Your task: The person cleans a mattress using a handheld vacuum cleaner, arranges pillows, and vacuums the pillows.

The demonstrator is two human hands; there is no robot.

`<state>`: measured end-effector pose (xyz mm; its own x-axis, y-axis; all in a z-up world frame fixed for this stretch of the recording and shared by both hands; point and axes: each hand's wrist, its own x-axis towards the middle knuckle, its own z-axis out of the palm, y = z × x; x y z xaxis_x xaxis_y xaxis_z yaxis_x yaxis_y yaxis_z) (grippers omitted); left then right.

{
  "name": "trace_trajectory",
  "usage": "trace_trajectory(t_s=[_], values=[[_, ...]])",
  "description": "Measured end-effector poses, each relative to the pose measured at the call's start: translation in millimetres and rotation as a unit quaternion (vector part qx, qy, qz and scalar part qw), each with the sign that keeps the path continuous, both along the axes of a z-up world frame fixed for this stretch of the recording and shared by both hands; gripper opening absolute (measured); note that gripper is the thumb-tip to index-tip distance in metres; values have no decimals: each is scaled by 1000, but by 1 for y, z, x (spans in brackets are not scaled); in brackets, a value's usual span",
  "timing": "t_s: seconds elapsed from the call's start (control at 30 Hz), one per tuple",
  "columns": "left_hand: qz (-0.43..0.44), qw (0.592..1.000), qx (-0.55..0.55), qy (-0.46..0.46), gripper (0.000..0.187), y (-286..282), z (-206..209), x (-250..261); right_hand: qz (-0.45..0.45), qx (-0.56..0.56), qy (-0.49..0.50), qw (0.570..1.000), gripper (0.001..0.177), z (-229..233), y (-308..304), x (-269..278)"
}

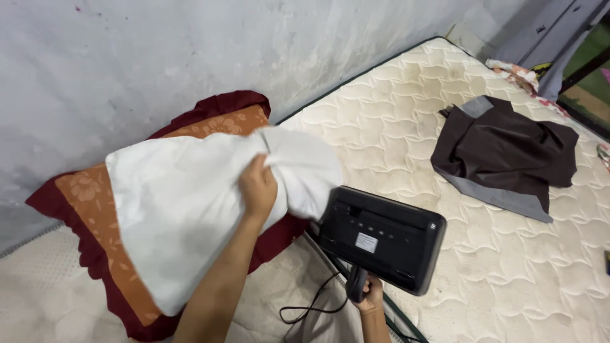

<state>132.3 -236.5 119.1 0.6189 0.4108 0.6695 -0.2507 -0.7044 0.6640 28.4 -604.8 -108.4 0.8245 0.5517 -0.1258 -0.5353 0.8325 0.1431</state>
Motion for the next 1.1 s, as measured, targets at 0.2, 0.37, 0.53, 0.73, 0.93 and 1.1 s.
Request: trace_trajectory(t_s=[0.2,0.37,0.53,0.73,0.93,1.1], values=[[152,951,-209,-170,31,67,126,32,-45,10,33,998,5,24,-27,7],[51,842,-467,-265,55,123,171,-27,-161,-185,78,966,6,34,-45,22],[60,845,-489,-206,62,120,107,-118,-129,-304,-126,936,10,32,-35,19],[145,832,-529,-79,70,121,-14,-219,-135,-583,-126,791,18,74,22,19],[292,819,-480,116,78,128,-110,-285,-101,-764,-215,600,19,145,106,12],[450,846,-79,276,85,141,-130,-285,-146,-791,-351,480,29,148,168,0]])
